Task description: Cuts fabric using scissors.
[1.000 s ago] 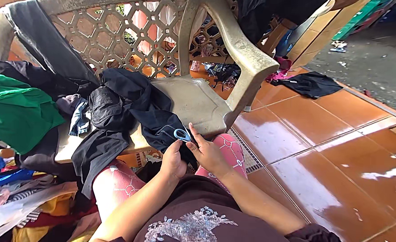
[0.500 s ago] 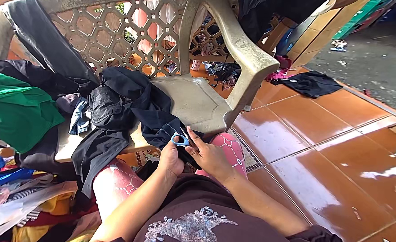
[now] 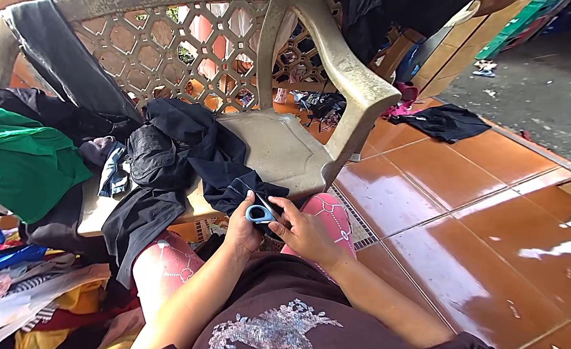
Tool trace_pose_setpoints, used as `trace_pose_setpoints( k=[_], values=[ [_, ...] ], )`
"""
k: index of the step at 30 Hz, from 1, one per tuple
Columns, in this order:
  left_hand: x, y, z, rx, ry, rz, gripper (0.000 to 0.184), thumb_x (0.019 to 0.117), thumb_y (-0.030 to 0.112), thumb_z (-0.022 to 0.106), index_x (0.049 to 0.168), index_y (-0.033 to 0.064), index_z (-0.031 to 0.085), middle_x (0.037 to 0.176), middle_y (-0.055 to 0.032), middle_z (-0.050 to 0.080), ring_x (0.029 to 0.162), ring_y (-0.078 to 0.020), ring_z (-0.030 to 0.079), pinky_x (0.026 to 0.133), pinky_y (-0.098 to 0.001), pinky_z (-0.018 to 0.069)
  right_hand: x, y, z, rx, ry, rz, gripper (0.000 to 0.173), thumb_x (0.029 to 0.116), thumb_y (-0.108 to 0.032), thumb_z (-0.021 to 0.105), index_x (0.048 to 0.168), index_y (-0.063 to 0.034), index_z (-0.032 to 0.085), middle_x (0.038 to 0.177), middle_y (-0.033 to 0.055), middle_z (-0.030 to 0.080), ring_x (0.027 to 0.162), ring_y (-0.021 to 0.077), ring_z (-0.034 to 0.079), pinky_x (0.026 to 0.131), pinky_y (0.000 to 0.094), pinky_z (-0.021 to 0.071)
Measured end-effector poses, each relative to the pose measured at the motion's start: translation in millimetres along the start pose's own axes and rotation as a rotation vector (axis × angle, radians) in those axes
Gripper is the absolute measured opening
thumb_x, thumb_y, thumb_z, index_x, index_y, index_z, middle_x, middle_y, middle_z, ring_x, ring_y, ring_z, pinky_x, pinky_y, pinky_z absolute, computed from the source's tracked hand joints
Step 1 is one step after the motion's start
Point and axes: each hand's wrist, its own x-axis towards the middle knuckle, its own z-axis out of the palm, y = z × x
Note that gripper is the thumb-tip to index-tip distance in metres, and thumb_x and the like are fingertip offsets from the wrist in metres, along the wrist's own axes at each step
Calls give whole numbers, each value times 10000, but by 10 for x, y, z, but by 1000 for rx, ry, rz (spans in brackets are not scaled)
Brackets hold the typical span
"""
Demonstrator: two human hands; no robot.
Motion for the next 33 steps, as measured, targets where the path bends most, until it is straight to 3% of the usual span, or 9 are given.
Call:
trace_pose_setpoints(
  k=[3, 6, 9, 14, 20, 24, 28, 30, 33],
  values=[
    [-22, -32, 25, 4, 6, 3, 332, 1129, 241, 312, 1140, 33, 571, 940, -100, 694, 865, -167, 701, 801, -334, 591, 45, 9, -22, 13, -71, 75, 820, 1040, -593, 385, 1547, 52, 367, 624, 48, 582, 507, 222, 536, 501, 442, 494],
    [-47, -51, 45, -10, 14, 5, 325, 1129, 229, 311, 1166, 32, 568, 975, -98, 693, 905, -165, 696, 827, -338, 585, 64, -23, -10, -34, -95, 113, 833, 1043, -590, 373, 1559, 62, 332, 665, 90, 628, 543, 268, 581, 537, 482, 513],
    [-61, -55, 70, -10, 36, -1, 263, 1115, 197, 350, 1102, 53, 570, 916, -81, 687, 856, -158, 696, 796, -334, 590, 74, -33, 3, -56, -46, 111, 762, 1063, -547, 354, 1551, 37, 376, 685, 107, 651, 549, 280, 600, 536, 483, 517],
    [-70, -67, 49, 53, 23, -6, 278, 1112, 199, 380, 1162, 22, 588, 999, -118, 696, 943, -192, 698, 861, -371, 583, 104, -25, -24, -52, -42, 151, 661, 1080, -493, 370, 1569, -50, 400, 800, 151, 711, 639, 328, 663, 601, 521, 536],
    [-20, -74, 74, 78, 130, -45, 247, 1090, 207, 458, 1168, 19, 598, 982, -111, 699, 914, -183, 699, 835, -352, 584, 94, 15, 40, -176, 58, 70, 559, 1077, -449, 398, 1466, -88, 572, 784, 141, 731, 623, 347, 693, 540, 525, 539],
    [-9, -121, 90, 197, 199, 44, 255, 1079, 172, 499, 1235, -10, 584, 1076, -138, 693, 993, -196, 690, 891, -368, 573, 115, 87, 19, -99, 31, 145, 553, 1078, -434, 414, 1467, -70, 564, 958, 178, 760, 749, 382, 727, 637, 566, 555],
    [-69, -120, 56, 174, 238, 189, 295, 1090, 167, 471, 1308, -23, 529, 1137, -154, 677, 1042, -205, 681, 926, -393, 570, 127, 287, -74, 136, 132, 345, 487, 1078, -324, 468, 1411, 11, 586, 1132, 215, 728, 983, 341, 722, 879, 535, 558],
    [-86, 53, -48, 118, 264, 317, 317, 1112, 209, 405, 1306, -11, 526, 1111, -136, 679, 1023, -194, 684, 910, -404, 578, 96, 720, -346, 164, 284, 527, 464, 1091, -293, 455, 1344, 72, 589, 1019, 243, 678, 841, 293, 645, 803, 505, 524],
    [-41, 143, -96, 99, 277, 285, 302, 1103, 204, 432, 1305, 0, 529, 1102, -135, 683, 1008, -197, 692, 894, -395, 586, 73, 663, -561, 148, 192, 526, 508, 1101, -310, 419, 1472, 28, 499, 1144, 216, 688, 861, 211, 633, 826, 417, 517]
  ],
)
